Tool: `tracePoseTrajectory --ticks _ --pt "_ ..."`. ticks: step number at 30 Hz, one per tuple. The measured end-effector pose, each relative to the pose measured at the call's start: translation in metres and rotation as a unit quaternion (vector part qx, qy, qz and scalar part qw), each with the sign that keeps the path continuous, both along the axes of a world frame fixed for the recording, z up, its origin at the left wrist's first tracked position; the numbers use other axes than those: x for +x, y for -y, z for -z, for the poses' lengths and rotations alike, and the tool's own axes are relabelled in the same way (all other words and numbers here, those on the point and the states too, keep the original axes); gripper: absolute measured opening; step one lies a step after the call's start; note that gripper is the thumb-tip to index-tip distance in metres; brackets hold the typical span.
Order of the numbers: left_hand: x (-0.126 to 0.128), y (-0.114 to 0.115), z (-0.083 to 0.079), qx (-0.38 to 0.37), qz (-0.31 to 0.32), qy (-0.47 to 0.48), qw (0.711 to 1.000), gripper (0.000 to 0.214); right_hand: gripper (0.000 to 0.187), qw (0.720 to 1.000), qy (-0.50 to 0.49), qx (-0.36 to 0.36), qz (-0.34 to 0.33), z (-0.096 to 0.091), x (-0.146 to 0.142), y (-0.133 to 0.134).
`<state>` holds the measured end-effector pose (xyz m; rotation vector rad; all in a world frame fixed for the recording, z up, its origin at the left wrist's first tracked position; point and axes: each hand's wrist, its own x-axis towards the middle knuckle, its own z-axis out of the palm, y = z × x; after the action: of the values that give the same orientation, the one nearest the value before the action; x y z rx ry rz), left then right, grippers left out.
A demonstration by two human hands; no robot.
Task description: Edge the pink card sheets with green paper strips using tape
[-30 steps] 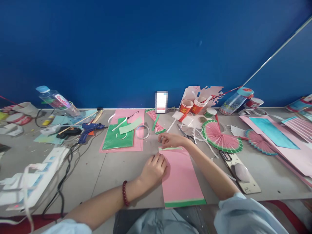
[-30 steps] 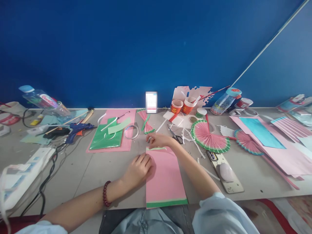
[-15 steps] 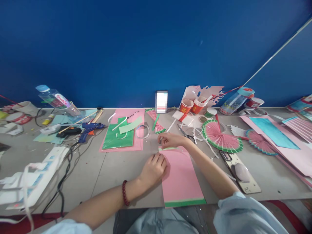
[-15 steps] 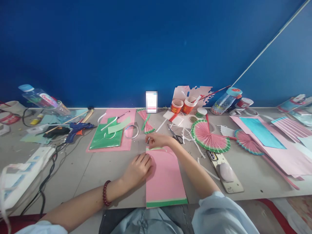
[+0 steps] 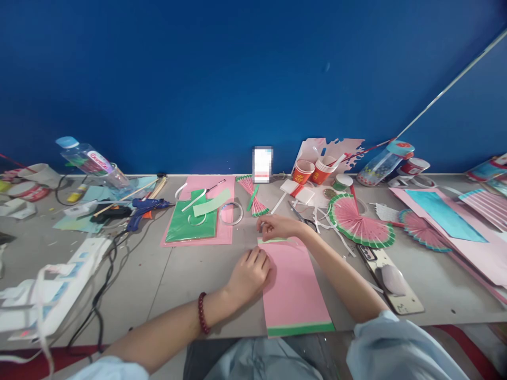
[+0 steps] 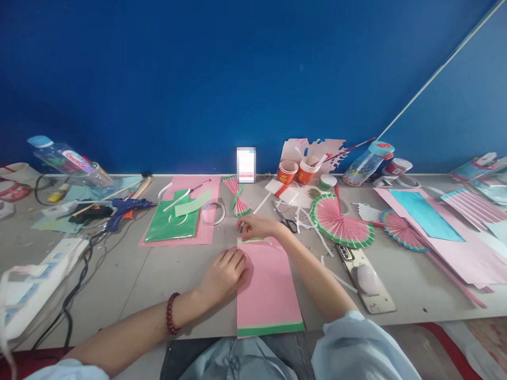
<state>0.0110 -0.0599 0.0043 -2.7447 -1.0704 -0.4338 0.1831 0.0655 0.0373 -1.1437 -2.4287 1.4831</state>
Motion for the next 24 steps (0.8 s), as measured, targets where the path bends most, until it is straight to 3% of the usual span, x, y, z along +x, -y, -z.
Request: tracePoseTrajectory --ticks 24 --pt "0.0024 -0.0028 -0.0054 -0.002 0.01 0.038 0.999 0.014 0.023 1.0 0.001 0.026 -0.004 0.0034 -0.0002 0.0006"
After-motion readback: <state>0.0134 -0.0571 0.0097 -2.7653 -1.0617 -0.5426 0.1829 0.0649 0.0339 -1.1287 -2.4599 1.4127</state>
